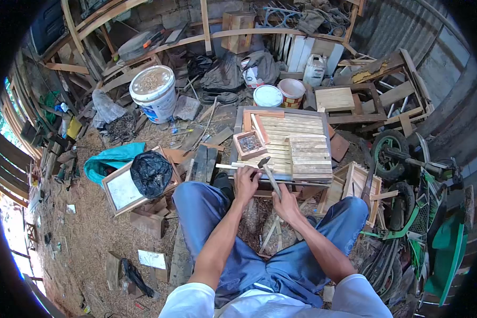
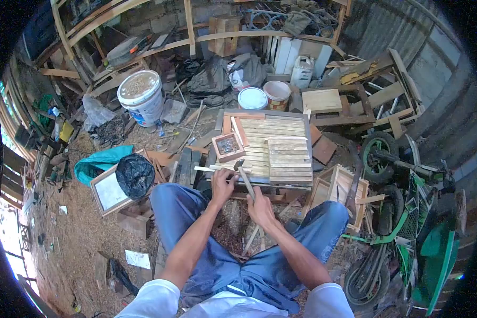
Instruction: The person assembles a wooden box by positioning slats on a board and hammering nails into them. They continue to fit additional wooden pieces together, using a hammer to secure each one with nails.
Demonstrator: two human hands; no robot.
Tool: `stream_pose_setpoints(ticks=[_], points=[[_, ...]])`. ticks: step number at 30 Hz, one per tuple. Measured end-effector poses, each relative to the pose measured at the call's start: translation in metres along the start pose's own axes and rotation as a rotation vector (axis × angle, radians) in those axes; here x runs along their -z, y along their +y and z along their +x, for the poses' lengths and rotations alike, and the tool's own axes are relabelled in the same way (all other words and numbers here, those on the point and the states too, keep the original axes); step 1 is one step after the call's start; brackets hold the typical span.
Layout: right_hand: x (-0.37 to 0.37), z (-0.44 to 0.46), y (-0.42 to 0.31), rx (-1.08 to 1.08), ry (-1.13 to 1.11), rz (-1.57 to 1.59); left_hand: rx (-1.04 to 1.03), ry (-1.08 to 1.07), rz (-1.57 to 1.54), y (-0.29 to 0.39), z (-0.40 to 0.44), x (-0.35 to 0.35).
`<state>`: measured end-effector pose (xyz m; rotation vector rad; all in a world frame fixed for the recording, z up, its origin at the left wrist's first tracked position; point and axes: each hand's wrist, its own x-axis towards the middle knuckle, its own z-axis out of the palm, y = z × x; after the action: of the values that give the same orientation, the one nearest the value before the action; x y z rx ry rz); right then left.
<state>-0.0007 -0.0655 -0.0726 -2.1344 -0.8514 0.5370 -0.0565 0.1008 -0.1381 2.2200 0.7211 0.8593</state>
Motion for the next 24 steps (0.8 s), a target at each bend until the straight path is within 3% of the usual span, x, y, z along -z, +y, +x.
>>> stream_pose_setpoints(ticks=[24], points=[[0.008,-0.012,-0.011,0.018,0.020,-0.184,-0.063,0.071,-0.064,-0.012,-0.006,-0.001]])
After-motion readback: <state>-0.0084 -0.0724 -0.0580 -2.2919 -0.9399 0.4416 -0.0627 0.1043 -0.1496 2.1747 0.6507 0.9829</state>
